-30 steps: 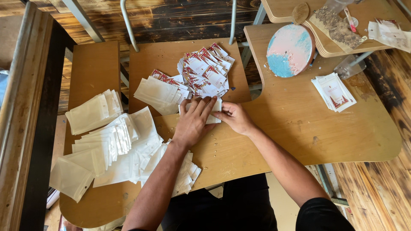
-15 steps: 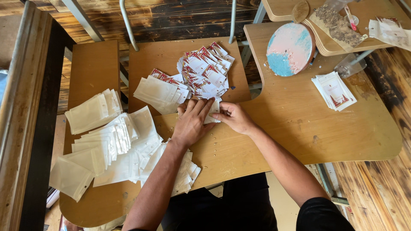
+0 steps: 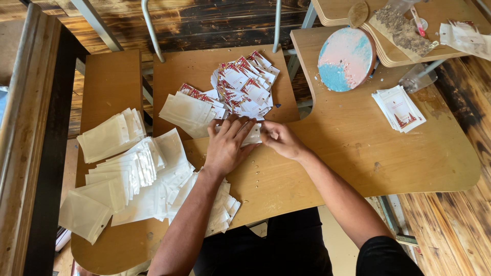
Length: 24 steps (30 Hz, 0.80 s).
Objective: The person repeatedly picks a small printed card and a white fabric pouch from piles on a wooden table, inserts the card into the pouch, and places the assembled pouch into a growing stack. The process continues with multiple units throughout the clip.
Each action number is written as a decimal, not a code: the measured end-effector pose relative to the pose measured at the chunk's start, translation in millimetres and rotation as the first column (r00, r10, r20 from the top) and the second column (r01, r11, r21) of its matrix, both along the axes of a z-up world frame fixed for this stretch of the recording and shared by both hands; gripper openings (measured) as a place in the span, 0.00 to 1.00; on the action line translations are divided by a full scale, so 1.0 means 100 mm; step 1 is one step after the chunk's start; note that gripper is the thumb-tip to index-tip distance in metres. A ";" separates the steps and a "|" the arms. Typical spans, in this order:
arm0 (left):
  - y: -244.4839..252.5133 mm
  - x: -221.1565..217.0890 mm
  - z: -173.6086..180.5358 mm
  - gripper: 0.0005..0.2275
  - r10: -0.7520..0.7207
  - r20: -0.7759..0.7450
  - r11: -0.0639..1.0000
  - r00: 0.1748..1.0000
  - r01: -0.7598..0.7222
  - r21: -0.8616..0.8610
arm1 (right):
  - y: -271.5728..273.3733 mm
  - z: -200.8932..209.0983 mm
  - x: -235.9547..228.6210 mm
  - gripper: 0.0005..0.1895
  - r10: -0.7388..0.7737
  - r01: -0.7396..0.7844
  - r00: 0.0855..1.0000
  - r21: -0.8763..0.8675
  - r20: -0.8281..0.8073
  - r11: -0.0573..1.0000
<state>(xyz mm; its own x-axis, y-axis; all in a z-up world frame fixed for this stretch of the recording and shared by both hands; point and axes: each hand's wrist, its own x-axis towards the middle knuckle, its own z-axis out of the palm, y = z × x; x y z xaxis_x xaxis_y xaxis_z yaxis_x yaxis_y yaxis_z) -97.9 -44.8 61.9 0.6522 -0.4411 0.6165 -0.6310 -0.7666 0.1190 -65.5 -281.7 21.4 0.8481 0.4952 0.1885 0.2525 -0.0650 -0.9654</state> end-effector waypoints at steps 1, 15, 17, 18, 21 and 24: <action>0.00 -0.01 0.06 0.30 -0.001 0.003 1.000 1.000 0.001 0.000 | 0.04 0.14 -0.01 0.03 -0.001 0.001 1.000 0.000 0.003 1.000; 0.02 0.09 -0.12 0.34 0.010 -0.094 0.999 0.996 -0.007 0.038 | 0.21 0.74 0.72 0.43 -0.266 0.467 0.883 -0.664 0.387 0.585; 0.01 0.07 -0.07 0.34 0.026 -0.082 0.999 0.996 -0.023 0.034 | 0.30 0.89 0.73 0.43 -0.276 0.446 0.895 -0.708 0.351 0.548; 0.01 0.06 -0.05 0.34 0.040 -0.080 0.999 0.996 -0.037 0.032 | 0.35 0.96 0.73 0.44 -0.290 0.417 0.907 -0.752 0.305 0.511; 0.02 0.05 0.00 0.32 0.034 -0.082 0.999 0.996 -0.033 0.016 | 0.43 1.03 0.73 0.45 -0.326 0.426 0.898 -0.767 0.295 0.480; 0.02 0.06 -0.03 0.32 0.037 -0.100 0.999 0.994 -0.036 0.010 | 0.35 0.53 1.01 0.41 -0.318 0.482 0.874 -0.744 0.368 0.464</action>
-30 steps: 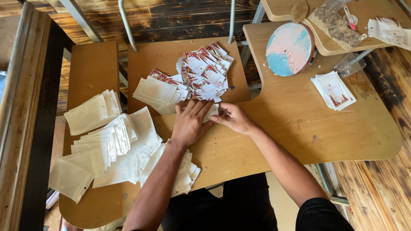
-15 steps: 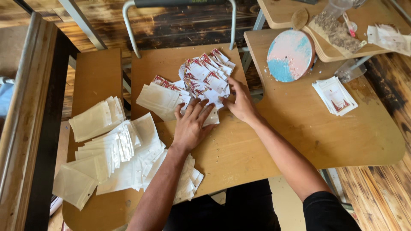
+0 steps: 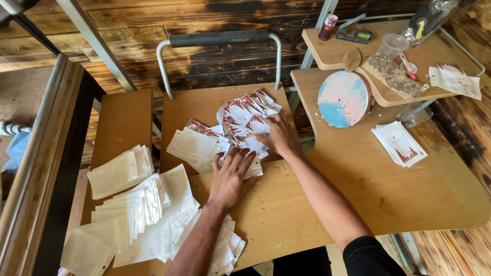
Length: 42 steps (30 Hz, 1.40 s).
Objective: The person repeatedly picks a small printed card and a white fabric pouch from piles on a wooden table, inserts the card into the pouch, and places the assembled pouch into a growing stack. The process continues with multiple units throughout the clip.
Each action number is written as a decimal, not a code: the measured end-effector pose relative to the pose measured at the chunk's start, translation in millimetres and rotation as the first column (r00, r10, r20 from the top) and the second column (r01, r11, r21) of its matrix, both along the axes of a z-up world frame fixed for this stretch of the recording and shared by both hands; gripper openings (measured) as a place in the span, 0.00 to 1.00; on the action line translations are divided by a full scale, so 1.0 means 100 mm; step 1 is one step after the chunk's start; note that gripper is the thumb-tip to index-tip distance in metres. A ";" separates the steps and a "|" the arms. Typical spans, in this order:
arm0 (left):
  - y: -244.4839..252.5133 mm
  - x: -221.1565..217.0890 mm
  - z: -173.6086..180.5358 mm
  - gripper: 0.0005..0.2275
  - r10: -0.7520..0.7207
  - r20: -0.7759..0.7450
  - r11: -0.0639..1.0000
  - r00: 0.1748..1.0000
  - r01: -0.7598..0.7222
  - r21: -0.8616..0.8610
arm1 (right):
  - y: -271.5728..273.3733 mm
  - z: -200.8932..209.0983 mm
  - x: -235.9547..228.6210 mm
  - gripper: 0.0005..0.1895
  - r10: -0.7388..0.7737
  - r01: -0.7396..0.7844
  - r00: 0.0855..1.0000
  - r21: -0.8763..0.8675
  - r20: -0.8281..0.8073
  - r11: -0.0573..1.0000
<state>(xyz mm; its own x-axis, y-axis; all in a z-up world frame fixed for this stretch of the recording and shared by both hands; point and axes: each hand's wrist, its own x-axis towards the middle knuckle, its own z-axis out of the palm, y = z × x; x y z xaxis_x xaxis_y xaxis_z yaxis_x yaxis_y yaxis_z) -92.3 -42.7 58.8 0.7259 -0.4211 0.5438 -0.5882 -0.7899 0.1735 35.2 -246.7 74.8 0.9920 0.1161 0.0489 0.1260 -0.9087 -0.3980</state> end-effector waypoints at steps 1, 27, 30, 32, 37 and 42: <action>0.00 0.01 0.00 0.32 0.000 0.002 1.000 1.000 0.000 0.001 | 0.02 0.08 -0.04 0.41 0.000 0.000 1.000 0.001 0.002 1.000; 0.03 0.02 0.02 0.32 0.052 -0.093 0.998 0.994 -0.056 -0.042 | -0.33 0.70 -0.94 0.39 0.245 -0.214 0.969 0.429 -0.019 0.877; 0.04 0.04 -0.02 0.34 0.013 -0.169 0.999 0.985 -0.021 -0.049 | -0.45 0.61 -1.05 0.39 0.295 -0.251 0.955 0.450 -0.031 0.857; 0.04 0.04 -0.05 0.35 -0.009 -0.187 0.999 0.982 0.001 -0.043 | -0.45 0.67 -1.20 0.38 0.329 -0.273 0.944 0.482 -0.034 0.832; 0.03 0.03 -0.04 0.36 -0.041 -0.225 0.999 0.973 0.035 -0.031 | -0.56 0.40 -1.28 0.38 0.425 -0.354 0.905 0.560 0.004 0.749; 0.05 -0.02 0.09 0.36 -0.024 -0.232 1.000 0.972 0.023 -0.006 | -0.56 0.29 -1.27 0.35 0.435 -0.389 0.898 0.589 0.070 0.709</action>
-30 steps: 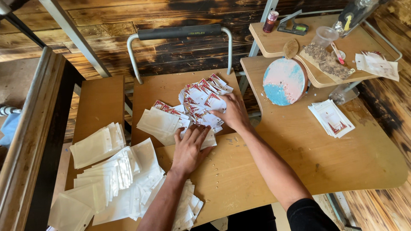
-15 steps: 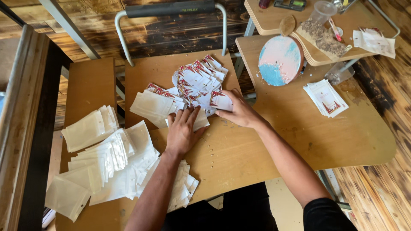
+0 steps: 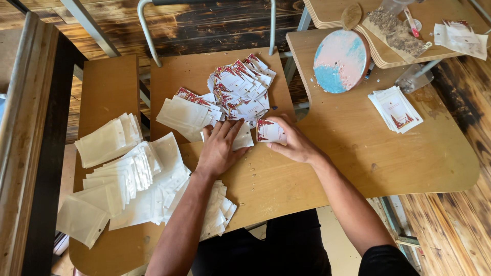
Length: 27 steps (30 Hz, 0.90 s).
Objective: The person repeatedly picks a small printed card and a white fabric pouch from piles on a wooden table, inserts the card into the pouch, and places the assembled pouch into a growing stack. The process continues with multiple units throughout the clip.
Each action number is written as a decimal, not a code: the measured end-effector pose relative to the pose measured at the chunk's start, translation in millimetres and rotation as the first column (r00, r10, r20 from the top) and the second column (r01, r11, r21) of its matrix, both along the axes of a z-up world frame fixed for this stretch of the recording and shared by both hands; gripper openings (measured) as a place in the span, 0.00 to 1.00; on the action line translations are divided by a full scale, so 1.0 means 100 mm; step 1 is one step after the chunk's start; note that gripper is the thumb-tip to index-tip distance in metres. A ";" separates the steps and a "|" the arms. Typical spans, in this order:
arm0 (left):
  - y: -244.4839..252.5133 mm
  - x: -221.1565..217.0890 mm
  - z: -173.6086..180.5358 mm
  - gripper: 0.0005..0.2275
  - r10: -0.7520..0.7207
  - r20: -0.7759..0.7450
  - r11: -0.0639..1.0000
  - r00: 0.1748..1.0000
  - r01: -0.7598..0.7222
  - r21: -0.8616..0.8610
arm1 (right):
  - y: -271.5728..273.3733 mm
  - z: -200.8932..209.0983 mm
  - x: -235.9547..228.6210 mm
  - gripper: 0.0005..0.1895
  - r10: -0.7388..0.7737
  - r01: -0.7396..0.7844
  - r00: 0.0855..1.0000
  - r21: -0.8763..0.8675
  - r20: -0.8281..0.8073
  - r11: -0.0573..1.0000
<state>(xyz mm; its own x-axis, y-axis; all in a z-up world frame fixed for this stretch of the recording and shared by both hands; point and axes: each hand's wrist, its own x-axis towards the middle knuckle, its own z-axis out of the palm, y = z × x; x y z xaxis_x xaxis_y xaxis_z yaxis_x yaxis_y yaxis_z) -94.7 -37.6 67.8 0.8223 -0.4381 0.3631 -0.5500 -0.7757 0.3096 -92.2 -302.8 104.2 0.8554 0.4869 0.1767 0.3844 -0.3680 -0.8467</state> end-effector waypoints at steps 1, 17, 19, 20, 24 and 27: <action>0.00 -0.01 -0.01 0.36 0.001 -0.001 1.000 1.000 -0.001 0.001 | 0.02 0.00 -0.02 0.35 0.001 -0.001 1.000 0.001 -0.001 1.000; 0.01 0.00 -0.03 0.36 -0.003 0.084 0.999 0.996 0.000 0.040 | 0.06 -0.06 0.00 0.35 -0.067 0.160 0.904 -0.190 0.423 0.969; 0.01 0.00 -0.03 0.35 -0.003 0.086 0.999 0.996 -0.001 0.045 | 0.03 -0.17 0.04 0.35 -0.055 0.181 0.879 -0.223 0.474 0.958; 0.01 0.01 -0.05 0.35 0.005 0.100 1.000 0.995 -0.008 0.029 | 0.04 -0.20 0.05 0.35 -0.057 0.196 0.862 -0.227 0.503 0.954; 0.00 0.01 -0.07 0.34 0.024 0.161 0.999 0.987 -0.028 0.019 | 0.09 -0.21 0.03 0.33 -0.050 0.237 0.814 -0.252 0.579 0.938; 0.01 -0.01 -0.02 0.33 0.025 0.169 0.999 0.985 -0.028 0.016 | 0.11 -0.24 0.02 0.31 -0.055 0.272 0.788 -0.266 0.613 0.925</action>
